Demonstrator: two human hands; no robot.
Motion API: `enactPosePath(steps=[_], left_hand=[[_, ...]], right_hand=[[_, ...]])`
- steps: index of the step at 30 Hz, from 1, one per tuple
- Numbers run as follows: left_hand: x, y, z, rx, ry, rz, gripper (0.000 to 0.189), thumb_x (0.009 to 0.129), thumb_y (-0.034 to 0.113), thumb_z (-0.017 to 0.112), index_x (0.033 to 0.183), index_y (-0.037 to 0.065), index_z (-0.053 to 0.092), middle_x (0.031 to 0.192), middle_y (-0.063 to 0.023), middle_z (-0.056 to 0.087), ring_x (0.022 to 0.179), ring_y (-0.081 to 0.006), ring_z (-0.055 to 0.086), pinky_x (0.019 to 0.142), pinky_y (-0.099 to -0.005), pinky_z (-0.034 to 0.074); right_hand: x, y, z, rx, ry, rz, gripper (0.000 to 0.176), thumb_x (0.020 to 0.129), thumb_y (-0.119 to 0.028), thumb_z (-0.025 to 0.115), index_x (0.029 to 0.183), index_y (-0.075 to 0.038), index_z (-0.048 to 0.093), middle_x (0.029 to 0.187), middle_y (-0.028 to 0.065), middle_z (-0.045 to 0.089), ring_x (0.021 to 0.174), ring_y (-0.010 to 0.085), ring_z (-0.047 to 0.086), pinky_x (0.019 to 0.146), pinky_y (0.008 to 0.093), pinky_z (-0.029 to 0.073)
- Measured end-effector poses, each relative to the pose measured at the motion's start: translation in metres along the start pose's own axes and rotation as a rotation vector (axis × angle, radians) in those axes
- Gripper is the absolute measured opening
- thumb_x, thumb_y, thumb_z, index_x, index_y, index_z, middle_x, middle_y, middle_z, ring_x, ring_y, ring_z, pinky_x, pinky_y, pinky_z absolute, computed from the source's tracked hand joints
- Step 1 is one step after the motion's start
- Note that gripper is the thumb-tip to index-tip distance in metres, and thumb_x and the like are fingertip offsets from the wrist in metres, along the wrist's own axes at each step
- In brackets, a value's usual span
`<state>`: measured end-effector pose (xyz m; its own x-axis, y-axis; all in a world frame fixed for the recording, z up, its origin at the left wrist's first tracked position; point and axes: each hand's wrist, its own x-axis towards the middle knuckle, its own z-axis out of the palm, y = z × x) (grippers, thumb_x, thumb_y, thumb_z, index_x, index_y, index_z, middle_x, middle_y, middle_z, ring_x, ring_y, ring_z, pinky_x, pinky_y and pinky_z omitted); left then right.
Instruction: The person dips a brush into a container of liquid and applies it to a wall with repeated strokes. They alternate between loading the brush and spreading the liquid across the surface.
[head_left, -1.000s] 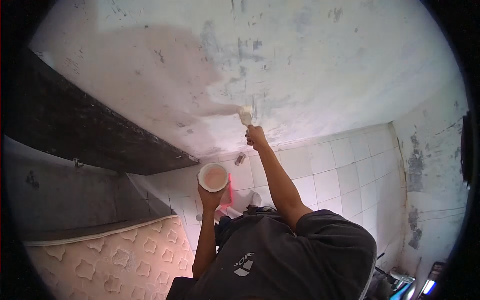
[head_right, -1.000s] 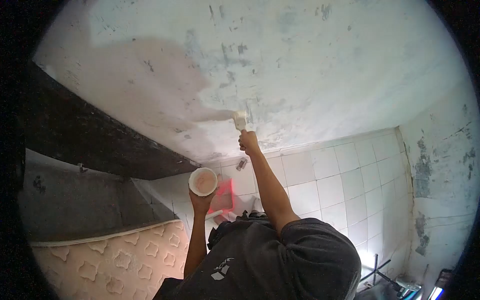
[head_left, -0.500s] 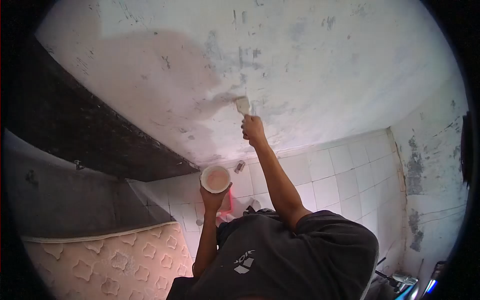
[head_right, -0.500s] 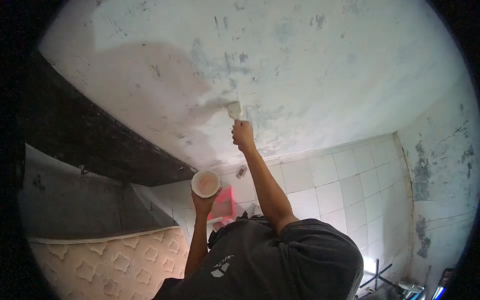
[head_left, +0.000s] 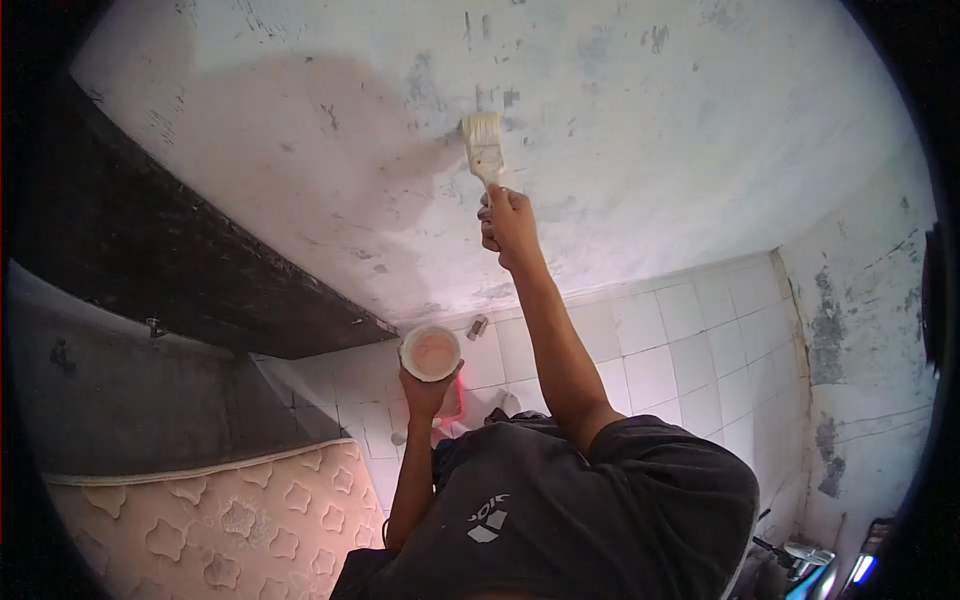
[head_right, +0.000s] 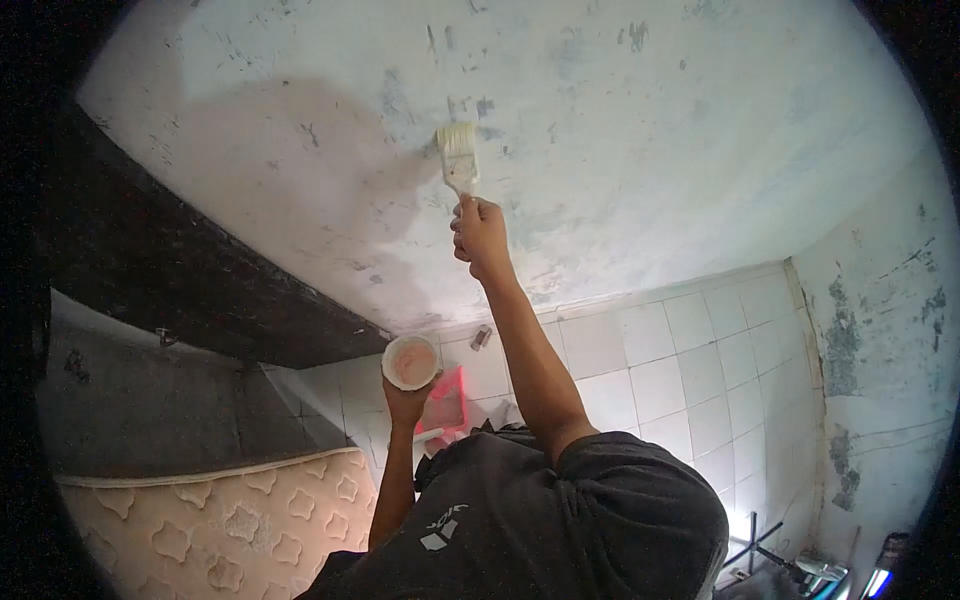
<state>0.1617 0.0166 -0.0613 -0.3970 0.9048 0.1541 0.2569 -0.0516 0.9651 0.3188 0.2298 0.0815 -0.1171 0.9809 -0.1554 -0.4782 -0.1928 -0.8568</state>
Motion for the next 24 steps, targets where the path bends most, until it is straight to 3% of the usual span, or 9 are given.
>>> enactPosePath(steps=[9,11,14,19,24], left_hand=[[0.0,-0.001,0.005,-0.009,-0.005,0.031,0.067,0.058,0.017,0.09,0.111,0.001,0.053,0.103,-0.0126,0.063,0.094,-0.0241,0.061,0.085,-0.0384,0.049],[-0.002,0.006,0.004,0.02,-0.045,0.075,0.069,0.06,0.01,0.089,0.116,0.0,0.052,0.111,-0.0109,0.06,0.1,-0.0211,0.059,0.089,-0.0359,0.049],[-0.005,-0.005,0.006,-0.022,-0.007,0.049,0.067,0.059,0.016,0.09,0.112,0.001,0.052,0.106,-0.0124,0.062,0.096,-0.0236,0.06,0.086,-0.0374,0.049],[-0.009,0.004,0.008,-0.082,-0.009,0.047,0.066,0.059,0.016,0.09,0.111,0.001,0.053,0.106,-0.0119,0.062,0.097,-0.0232,0.06,0.087,-0.0365,0.049],[-0.009,0.002,0.008,-0.087,-0.046,0.014,0.066,0.059,0.016,0.09,0.112,0.001,0.053,0.107,-0.0117,0.062,0.098,-0.0225,0.06,0.087,-0.0361,0.049]], right_hand=[[0.039,0.113,-0.061,0.046,0.097,0.308,0.023,0.091,-0.024,0.046,0.073,-0.01,0.043,0.056,-0.002,0.036,0.038,0.0059,0.027,0.033,0.0241,0.019],[0.033,0.127,-0.069,0.057,0.133,0.378,0.022,0.09,-0.02,0.045,0.07,-0.011,0.04,0.056,-0.0017,0.034,0.04,0.0069,0.026,0.035,0.0252,0.018],[0.027,0.143,-0.085,0.068,0.154,0.414,0.023,0.09,-0.019,0.045,0.07,-0.011,0.038,0.056,-0.0018,0.032,0.041,0.0073,0.026,0.035,0.0254,0.018],[0.024,0.133,-0.083,0.101,0.183,0.392,0.023,0.092,-0.018,0.042,0.07,-0.011,0.037,0.056,-0.0016,0.032,0.041,0.0079,0.026,0.036,0.0259,0.018],[0.023,0.053,-0.035,0.012,0.076,0.128,0.026,0.096,-0.021,0.043,0.073,-0.009,0.041,0.055,-0.0023,0.034,0.039,0.0061,0.027,0.034,0.0245,0.019]])
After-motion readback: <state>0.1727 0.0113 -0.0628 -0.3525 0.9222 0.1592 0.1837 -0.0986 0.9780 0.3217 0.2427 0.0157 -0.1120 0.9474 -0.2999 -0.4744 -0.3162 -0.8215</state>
